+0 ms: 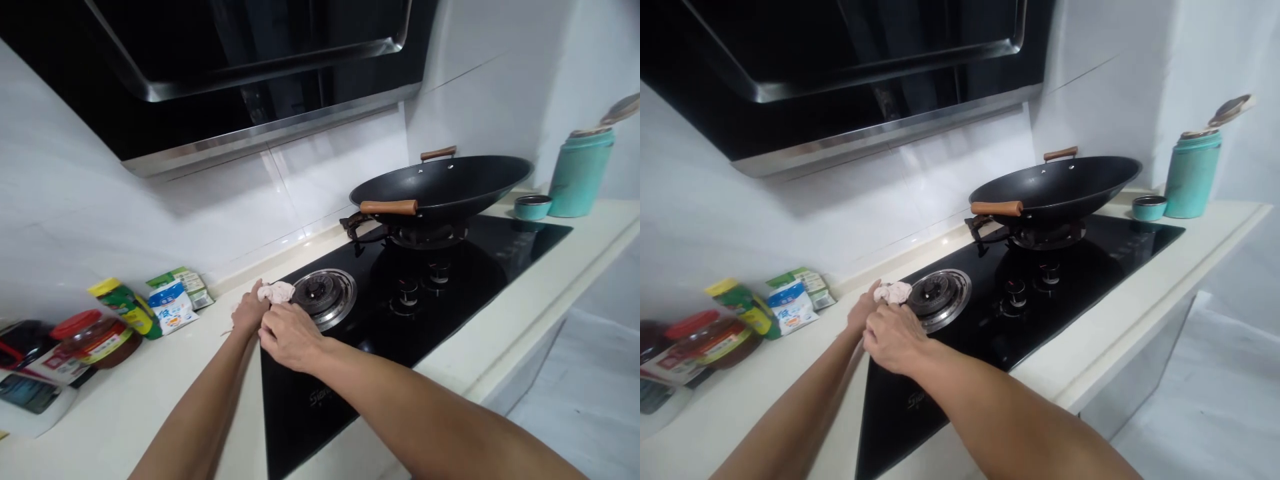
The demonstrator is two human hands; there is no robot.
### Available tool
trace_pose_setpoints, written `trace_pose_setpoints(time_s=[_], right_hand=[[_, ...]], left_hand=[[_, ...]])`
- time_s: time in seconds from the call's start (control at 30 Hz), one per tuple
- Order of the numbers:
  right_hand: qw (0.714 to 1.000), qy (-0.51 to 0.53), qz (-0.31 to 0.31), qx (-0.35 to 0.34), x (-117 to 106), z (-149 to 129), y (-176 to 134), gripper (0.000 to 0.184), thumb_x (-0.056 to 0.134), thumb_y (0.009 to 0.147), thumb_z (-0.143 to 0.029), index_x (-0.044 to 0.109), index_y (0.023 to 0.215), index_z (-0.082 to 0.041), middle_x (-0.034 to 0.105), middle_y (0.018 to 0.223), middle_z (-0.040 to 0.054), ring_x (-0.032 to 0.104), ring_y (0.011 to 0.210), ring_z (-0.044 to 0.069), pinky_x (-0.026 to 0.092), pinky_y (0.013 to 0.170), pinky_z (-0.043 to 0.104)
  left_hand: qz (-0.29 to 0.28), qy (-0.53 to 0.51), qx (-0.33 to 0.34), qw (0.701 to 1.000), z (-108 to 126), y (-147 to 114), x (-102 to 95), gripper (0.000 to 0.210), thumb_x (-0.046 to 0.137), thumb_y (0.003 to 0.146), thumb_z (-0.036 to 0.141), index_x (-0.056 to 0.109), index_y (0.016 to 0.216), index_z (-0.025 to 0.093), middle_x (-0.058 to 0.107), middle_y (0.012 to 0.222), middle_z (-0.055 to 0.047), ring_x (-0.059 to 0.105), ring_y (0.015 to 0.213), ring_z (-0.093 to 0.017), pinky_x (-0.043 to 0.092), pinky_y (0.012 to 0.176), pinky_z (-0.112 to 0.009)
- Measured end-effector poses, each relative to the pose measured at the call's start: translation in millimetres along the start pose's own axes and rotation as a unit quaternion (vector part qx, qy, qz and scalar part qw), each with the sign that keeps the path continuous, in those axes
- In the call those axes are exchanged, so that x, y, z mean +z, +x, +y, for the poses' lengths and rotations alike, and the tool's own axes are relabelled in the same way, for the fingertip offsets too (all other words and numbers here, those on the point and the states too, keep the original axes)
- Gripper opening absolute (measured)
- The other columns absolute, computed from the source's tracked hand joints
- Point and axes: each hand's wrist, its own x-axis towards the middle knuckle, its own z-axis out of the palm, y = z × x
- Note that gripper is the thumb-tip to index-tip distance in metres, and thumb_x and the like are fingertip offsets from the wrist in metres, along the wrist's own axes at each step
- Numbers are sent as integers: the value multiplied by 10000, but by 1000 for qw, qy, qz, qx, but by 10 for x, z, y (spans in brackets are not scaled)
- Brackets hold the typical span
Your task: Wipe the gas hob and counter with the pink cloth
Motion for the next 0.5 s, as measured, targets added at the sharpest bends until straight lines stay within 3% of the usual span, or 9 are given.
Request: trace_pose_setpoints(time_s=[0.1,0.23,0.37,0.5], right_hand=[[1000,-7,-4,21,22,20,4,166,524,933,-292,571,801,-203,630,898,20,528,881,172,370,795,319],[999,5,-9,32,6,40,17,171,518,938,-298,554,795,-211,626,899,8,521,879,167,359,802,320],[999,26,-7,47,-22,46,31,181,523,932,-286,548,770,-209,630,931,17,519,904,173,351,804,322],[998,42,2,56,-56,59,43,151,530,923,-259,565,788,-199,639,954,27,521,935,179,343,799,321]], left_hand=[[9,14,-16,1000,75,257,39,555,396,934,360,352,1485,311,500,1341,-177,575,1153,-386,415,923,-540],[-7,24,34,999,107,381,26,510,436,924,360,438,1431,314,490,1333,-135,571,1114,-331,431,905,-468],[-21,42,78,996,36,200,4,533,466,909,453,439,1432,353,503,1290,-123,552,1130,-322,442,907,-417],[-28,70,143,987,-65,-190,-26,534,476,914,397,432,1437,299,474,1339,-143,536,1183,-321,454,923,-394]])
